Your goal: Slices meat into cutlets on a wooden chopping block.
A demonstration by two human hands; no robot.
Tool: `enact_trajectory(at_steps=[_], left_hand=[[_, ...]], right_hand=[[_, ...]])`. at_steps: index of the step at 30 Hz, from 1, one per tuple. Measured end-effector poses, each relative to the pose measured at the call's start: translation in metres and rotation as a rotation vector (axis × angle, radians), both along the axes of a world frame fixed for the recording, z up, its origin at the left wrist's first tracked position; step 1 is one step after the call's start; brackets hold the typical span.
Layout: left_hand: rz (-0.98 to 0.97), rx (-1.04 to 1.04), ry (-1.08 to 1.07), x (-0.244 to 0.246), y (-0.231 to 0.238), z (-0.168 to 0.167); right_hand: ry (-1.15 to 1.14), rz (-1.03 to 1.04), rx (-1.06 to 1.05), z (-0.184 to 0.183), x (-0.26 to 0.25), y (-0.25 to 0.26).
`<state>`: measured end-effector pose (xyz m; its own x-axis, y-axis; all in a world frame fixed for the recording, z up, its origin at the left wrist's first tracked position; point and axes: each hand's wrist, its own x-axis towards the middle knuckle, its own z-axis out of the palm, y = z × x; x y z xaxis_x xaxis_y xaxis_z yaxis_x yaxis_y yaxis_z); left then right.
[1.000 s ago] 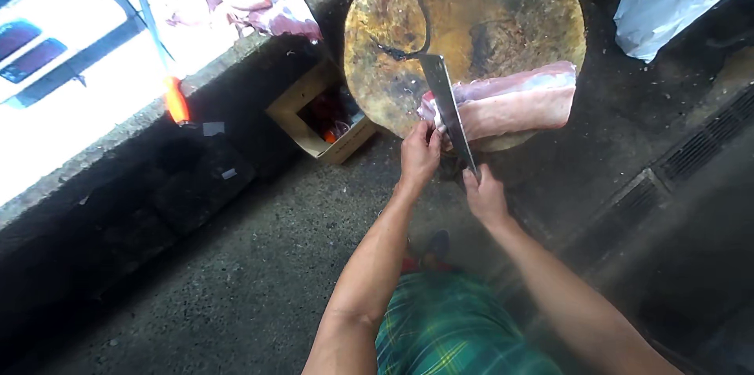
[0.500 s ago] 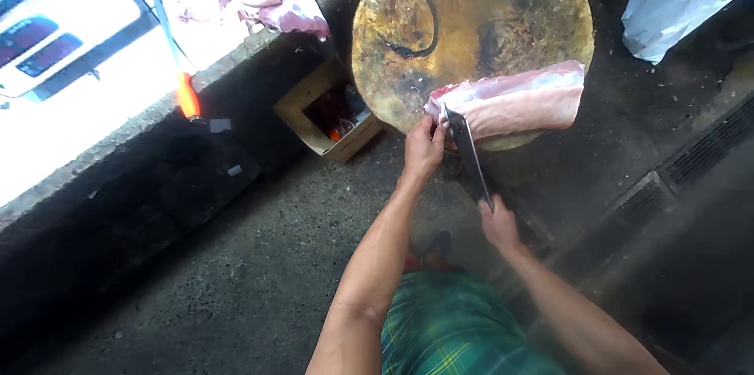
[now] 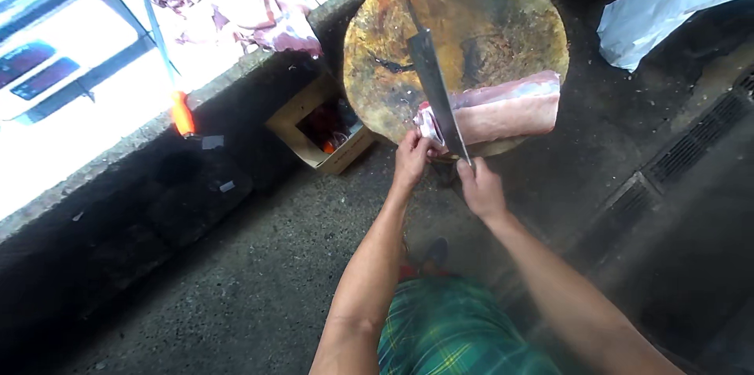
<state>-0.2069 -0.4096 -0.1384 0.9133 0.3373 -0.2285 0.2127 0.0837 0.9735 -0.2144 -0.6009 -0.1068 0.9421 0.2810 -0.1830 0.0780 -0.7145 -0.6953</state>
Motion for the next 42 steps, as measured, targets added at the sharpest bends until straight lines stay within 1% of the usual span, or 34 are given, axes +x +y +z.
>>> enact_trajectory(at_steps=[2, 6, 10, 13, 17, 19, 20, 22, 24, 26, 28, 29, 31, 32, 33, 35, 38, 42], left_hand=[[-0.020, 0.081, -0.009, 0.001, -0.003, 0.003], [-0.050, 0.316, 0.004, 0.009, -0.001, 0.007], [-0.032, 0.369, 0.023, 0.015, 0.001, 0.012], [-0.016, 0.381, 0.011, 0.016, 0.004, 0.009], [-0.001, 0.355, 0.004, 0.018, 0.006, 0.008], [0.041, 0.286, -0.010, 0.017, 0.008, 0.007], [0.072, 0.217, -0.024, 0.017, 0.011, 0.006], [0.137, 0.008, -0.009, 0.015, 0.016, 0.004], [0.210, -0.244, 0.092, 0.014, 0.022, 0.006], [0.246, -0.434, 0.198, 0.010, 0.025, 0.006], [0.220, -0.521, 0.235, 0.009, 0.027, 0.007], [0.192, -0.527, 0.231, 0.008, 0.027, 0.007], [0.140, -0.487, 0.234, 0.010, 0.023, 0.004], [0.120, -0.436, 0.233, 0.012, 0.020, 0.003], [0.100, -0.376, 0.222, 0.013, 0.017, 0.003], [0.057, -0.235, 0.128, 0.014, 0.007, 0.006], [0.019, -0.008, -0.021, 0.016, -0.008, 0.012], [-0.027, 0.290, -0.013, 0.014, -0.014, 0.013]], right_hand=[[0.028, 0.007, -0.063, -0.003, 0.003, 0.003], [0.025, 0.003, -0.153, -0.016, -0.001, -0.002], [0.068, -0.004, -0.205, -0.026, -0.009, -0.011], [0.128, 0.009, -0.231, -0.039, -0.018, -0.023], [0.191, 0.024, -0.272, -0.070, -0.039, -0.054], [0.200, 0.015, -0.295, -0.091, -0.062, -0.079], [0.221, 0.008, -0.308, -0.098, -0.075, -0.094], [0.237, -0.011, -0.296, -0.099, -0.099, -0.121], [0.138, -0.022, -0.252, -0.092, -0.112, -0.134], [-0.027, -0.025, -0.173, -0.077, -0.107, -0.125], [-0.121, -0.013, -0.085, -0.053, -0.083, -0.095], [-0.119, -0.004, -0.052, -0.039, -0.067, -0.077], [-0.040, 0.012, -0.028, -0.020, -0.036, -0.041], [-0.010, 0.014, -0.035, -0.015, -0.023, -0.025], [0.007, 0.017, -0.050, -0.013, -0.013, -0.012], [0.024, 0.015, -0.090, -0.018, 0.000, 0.005], [0.012, -0.007, -0.158, -0.031, 0.000, 0.010], [0.075, -0.016, -0.249, -0.042, -0.010, -0.002]])
